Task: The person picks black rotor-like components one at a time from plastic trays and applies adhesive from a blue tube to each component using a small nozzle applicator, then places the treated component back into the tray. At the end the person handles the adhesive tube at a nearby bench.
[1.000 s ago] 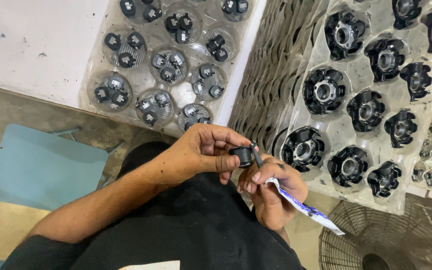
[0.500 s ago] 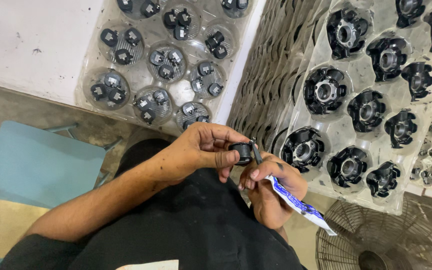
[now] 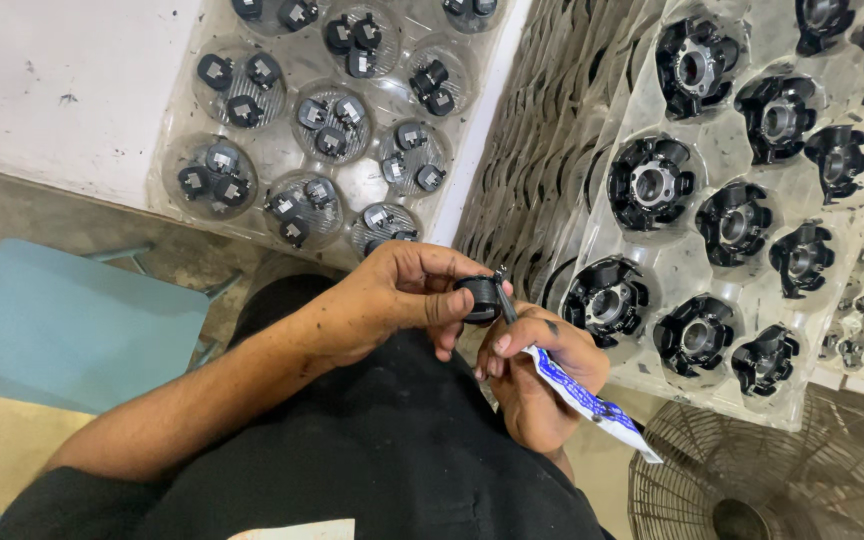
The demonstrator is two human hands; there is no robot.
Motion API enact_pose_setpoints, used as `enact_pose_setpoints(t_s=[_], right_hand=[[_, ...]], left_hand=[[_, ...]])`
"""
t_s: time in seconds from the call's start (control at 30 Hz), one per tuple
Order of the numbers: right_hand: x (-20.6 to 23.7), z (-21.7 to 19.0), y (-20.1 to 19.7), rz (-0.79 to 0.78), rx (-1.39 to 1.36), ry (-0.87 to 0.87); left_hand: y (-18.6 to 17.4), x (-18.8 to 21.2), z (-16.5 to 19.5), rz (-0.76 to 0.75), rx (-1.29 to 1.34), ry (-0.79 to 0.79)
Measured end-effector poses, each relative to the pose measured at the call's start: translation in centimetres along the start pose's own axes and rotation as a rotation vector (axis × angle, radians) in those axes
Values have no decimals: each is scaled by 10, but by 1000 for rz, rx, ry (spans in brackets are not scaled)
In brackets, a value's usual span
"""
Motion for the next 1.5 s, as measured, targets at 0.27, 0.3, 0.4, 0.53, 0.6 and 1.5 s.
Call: enact_pose_setpoints(t_s=[0.27, 0.3, 0.4, 0.53, 0.6, 1.5], right_hand=[[2, 3, 0, 0, -45, 31], [3, 5, 0, 18, -66, 67], [5, 10, -3, 40, -147, 108], [6, 13, -9, 25, -217, 4], [7, 14, -13, 27, -204, -6], [-8, 31, -11, -19, 52, 12]], left_hand=[[-3, -1, -6, -47, 192, -34], [-3, -1, -8, -43, 220, -42], [-11, -5, -12, 1, 250, -27], [-67, -32, 13, 320, -261, 295], [-114, -64, 44, 496, -601, 452], [-309, -242, 167, 1155, -2020, -111]])
Point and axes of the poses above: each hand's wrist, its own x-axis away from the middle knuckle, its own y-axis out of the palm, z = x × y, the point moved 3 cm from there along -x, towards the middle knuckle, and after that the axes turned 2 degrees about x, right-handed, at the moved point
